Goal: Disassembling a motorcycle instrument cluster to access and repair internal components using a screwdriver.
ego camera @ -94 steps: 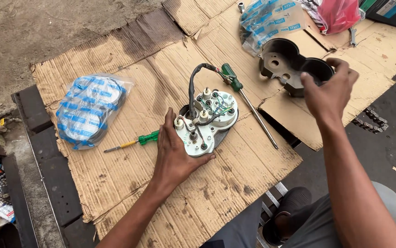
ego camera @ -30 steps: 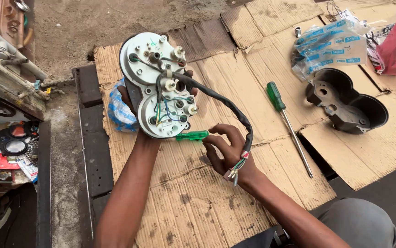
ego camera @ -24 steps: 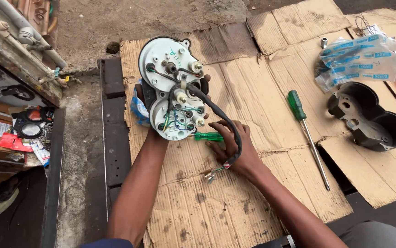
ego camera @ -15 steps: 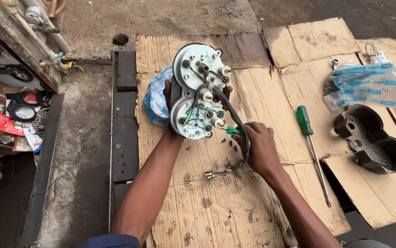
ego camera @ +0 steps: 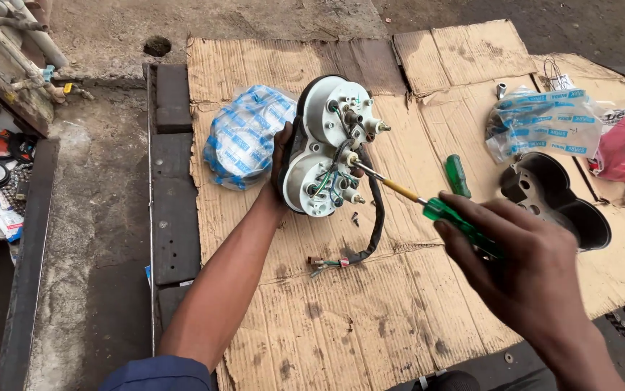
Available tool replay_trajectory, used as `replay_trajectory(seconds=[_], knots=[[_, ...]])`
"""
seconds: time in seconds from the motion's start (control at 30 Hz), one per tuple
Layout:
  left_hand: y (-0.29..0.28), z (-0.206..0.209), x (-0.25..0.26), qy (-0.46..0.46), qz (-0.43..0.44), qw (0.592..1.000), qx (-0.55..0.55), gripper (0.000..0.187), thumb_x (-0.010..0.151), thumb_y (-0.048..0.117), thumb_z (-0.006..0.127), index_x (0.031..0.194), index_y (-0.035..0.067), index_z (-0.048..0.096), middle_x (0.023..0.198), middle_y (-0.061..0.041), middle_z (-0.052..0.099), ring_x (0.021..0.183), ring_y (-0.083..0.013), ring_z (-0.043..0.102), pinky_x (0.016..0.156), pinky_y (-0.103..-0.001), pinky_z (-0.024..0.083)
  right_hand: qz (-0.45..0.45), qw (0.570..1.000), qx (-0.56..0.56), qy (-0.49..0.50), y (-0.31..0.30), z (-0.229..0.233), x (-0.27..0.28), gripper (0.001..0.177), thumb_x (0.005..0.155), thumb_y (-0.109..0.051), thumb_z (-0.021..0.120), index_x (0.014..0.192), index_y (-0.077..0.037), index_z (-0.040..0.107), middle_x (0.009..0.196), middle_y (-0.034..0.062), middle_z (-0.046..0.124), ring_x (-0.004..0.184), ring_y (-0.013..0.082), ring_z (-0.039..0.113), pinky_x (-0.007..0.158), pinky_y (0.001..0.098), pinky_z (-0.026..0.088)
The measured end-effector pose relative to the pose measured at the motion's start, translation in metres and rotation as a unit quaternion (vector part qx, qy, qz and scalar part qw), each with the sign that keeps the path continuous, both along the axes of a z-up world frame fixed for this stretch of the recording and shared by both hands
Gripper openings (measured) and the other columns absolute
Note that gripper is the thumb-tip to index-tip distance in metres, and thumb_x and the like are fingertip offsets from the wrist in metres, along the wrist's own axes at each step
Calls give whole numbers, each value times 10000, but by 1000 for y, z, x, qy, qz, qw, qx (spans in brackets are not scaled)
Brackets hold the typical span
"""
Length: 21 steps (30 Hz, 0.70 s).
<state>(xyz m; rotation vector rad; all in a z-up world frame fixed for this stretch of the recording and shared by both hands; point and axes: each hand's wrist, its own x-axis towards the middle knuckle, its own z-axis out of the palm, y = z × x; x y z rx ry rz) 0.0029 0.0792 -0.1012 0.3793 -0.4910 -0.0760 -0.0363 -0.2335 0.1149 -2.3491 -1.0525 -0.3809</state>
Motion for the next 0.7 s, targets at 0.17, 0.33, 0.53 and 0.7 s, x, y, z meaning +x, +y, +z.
replay_trajectory(seconds=[0.17,0.33,0.53,0.7], knots=[[5,12,-1,19,-1,999,27,918,954,677,639,1587,50,417,1440,-262,557,1251,-434,604,1028,-572,557,52,994,-100,-15,42,-20,14,313,902,-229,724,1189,-114,770,733,119,681,518,283,629,530,454,504],[4,12,1,46,-12,998,52,918,939,664,658,1580,50,422,1433,-247,564,1247,-414,609,1026,-555,561,47,994,-98,-1,61,-25,12,298,927,-240,698,1182,-99,759,738,144,656,575,325,631,572,489,500],[-1,5,3,70,-11,995,70,918,921,648,680,1571,50,428,1425,-229,573,1243,-390,616,1024,-534,567,46,995,-92,12,65,-30,11,306,908,-242,687,1152,-65,739,750,158,654,623,345,648,591,499,510],[-3,1,0,84,2,994,75,919,905,634,699,1563,50,433,1418,-215,581,1240,-370,621,1023,-517,572,25,993,-99,59,67,-28,9,287,937,-254,669,1156,-83,738,741,155,651,614,341,652,600,498,513]])
